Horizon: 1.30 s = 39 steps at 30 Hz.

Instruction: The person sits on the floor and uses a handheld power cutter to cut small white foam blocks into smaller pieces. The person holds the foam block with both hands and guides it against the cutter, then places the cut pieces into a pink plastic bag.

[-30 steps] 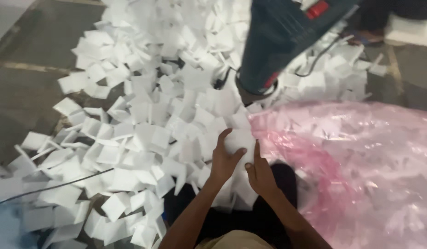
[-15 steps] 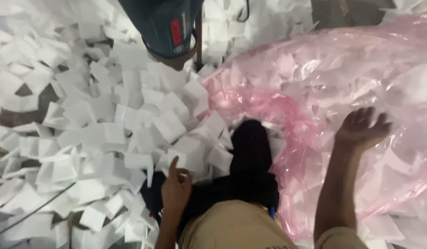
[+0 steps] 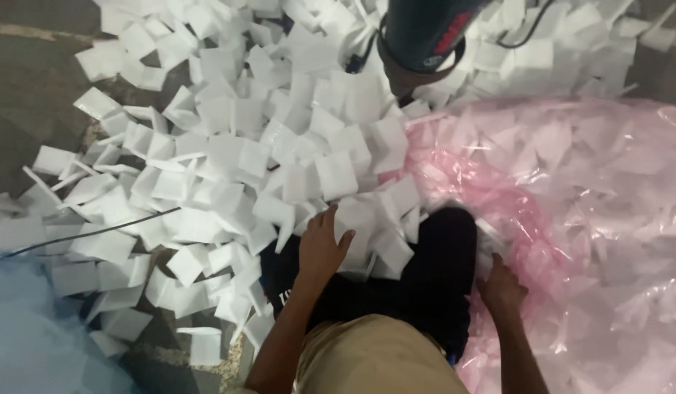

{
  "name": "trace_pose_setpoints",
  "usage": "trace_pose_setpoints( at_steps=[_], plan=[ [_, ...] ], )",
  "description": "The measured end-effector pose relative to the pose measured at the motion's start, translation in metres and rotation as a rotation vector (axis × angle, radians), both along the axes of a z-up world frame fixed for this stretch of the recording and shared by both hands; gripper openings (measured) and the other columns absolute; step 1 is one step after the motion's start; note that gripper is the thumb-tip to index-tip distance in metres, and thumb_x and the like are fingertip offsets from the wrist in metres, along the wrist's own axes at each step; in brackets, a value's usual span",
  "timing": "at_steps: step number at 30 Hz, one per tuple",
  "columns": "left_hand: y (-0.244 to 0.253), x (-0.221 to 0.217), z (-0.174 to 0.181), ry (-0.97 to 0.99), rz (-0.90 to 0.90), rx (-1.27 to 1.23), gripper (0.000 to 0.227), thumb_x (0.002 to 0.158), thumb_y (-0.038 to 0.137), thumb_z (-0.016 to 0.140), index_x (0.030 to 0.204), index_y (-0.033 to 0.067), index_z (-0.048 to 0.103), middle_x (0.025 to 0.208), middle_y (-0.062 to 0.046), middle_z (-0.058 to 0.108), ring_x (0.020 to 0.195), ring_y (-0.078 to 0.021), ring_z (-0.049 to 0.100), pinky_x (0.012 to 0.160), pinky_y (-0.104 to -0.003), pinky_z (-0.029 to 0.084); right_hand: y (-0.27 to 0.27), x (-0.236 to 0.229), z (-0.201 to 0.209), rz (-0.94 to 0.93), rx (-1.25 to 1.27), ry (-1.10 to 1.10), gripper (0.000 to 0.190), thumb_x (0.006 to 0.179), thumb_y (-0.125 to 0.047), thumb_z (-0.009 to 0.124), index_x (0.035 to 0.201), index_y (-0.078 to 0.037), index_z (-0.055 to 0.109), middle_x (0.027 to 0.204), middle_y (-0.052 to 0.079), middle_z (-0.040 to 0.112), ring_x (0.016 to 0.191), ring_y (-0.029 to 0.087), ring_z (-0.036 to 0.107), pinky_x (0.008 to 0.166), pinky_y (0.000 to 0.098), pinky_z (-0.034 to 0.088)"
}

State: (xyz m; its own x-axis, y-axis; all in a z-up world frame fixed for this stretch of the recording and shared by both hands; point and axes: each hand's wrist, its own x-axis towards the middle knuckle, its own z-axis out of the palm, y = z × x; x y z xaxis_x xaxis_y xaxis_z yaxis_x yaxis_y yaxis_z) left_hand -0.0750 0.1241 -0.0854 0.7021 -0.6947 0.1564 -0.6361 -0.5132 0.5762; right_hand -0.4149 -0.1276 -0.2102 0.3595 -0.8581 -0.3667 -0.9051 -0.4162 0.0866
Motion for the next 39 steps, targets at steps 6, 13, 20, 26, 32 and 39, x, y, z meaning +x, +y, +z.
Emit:
trace_pose_setpoints(
  at_steps=[6, 13, 20, 26, 32, 39],
  plan=[
    [-0.016, -0.001, -0.01, 0.336, -0.013, 0.595, 0.09, 0.093, 0.047, 0.067, 0.165, 0.0131, 0.026, 0.116, -0.015, 0.066, 0.103, -0.0336, 0.069, 0.079, -0.049, 0.054, -0.001, 0.008, 0.036, -0.199, -0.058, -0.727, 0.054, 0.086, -0.027, 0.075, 0.131, -0.001, 0.061, 0.111, 0.024, 0.071, 0.099, 0.035, 0.069, 0.087, 0.045, 0.054],
    [-0.012, 0.007, -0.051, 0.084, 0.05, 0.197, 0.066, 0.087, 0.048, 0.073, 0.139, 0.0109, 0.056, 0.125, -0.016, 0.062, 0.112, -0.0362, 0.063, 0.085, -0.049, 0.054, 0.015, 0.08, 0.069, -0.067, 0.097, -1.077, 0.033, 0.091, -0.012, 0.07, 0.121, 0.001, 0.063, 0.096, 0.015, 0.068, 0.082, 0.023, 0.063, 0.071, 0.0382, 0.052],
    [-0.02, 0.033, -0.062, 0.153, 0.059, 0.355, 0.086, 0.086, 0.054, 0.074, 0.149, 0.0058, 0.041, 0.122, -0.021, 0.063, 0.119, -0.0393, 0.056, 0.092, -0.055, 0.047, 0.076, 0.161, 0.071, 0.318, 0.287, -1.286, 0.054, 0.101, -0.02, 0.062, 0.149, 0.0, 0.051, 0.113, 0.014, 0.068, 0.094, 0.014, 0.058, 0.078, 0.0289, 0.049],
    [-0.013, 0.005, -0.077, 0.376, -0.074, 0.097, 0.085, 0.078, 0.034, 0.082, 0.149, 0.0113, 0.04, 0.121, -0.02, 0.063, 0.111, -0.037, 0.062, 0.09, -0.05, 0.05, 0.088, 0.171, 0.058, 0.192, 0.591, -1.3, 0.067, 0.1, -0.048, 0.05, 0.15, -0.004, 0.055, 0.085, 0.004, 0.066, 0.055, 0.006, 0.036, 0.052, 0.0244, 0.034],
    [-0.005, -0.02, -0.083, 0.593, -0.143, 0.0, 0.089, 0.082, 0.02, 0.078, 0.159, 0.015, 0.034, 0.106, -0.017, 0.065, 0.098, -0.0344, 0.064, 0.085, -0.044, 0.051, 0.08, 0.149, 0.038, 0.011, 0.711, -1.324, 0.067, 0.107, -0.046, 0.044, 0.156, -0.001, 0.054, 0.107, 0.015, 0.059, 0.091, 0.015, 0.046, 0.079, 0.0301, 0.038],
    [-0.007, -0.007, -0.037, 0.763, -0.065, -0.43, 0.049, 0.084, 0.003, 0.072, 0.13, 0.0078, 0.06, 0.093, -0.005, 0.052, 0.082, -0.0154, 0.047, 0.072, -0.03, 0.045, 0.082, 0.155, 0.079, 0.049, 0.654, -1.482, 0.067, 0.102, -0.037, 0.052, 0.157, -0.001, 0.036, 0.151, 0.021, 0.05, 0.141, 0.03, 0.047, 0.117, 0.0403, 0.036]
  ],
)
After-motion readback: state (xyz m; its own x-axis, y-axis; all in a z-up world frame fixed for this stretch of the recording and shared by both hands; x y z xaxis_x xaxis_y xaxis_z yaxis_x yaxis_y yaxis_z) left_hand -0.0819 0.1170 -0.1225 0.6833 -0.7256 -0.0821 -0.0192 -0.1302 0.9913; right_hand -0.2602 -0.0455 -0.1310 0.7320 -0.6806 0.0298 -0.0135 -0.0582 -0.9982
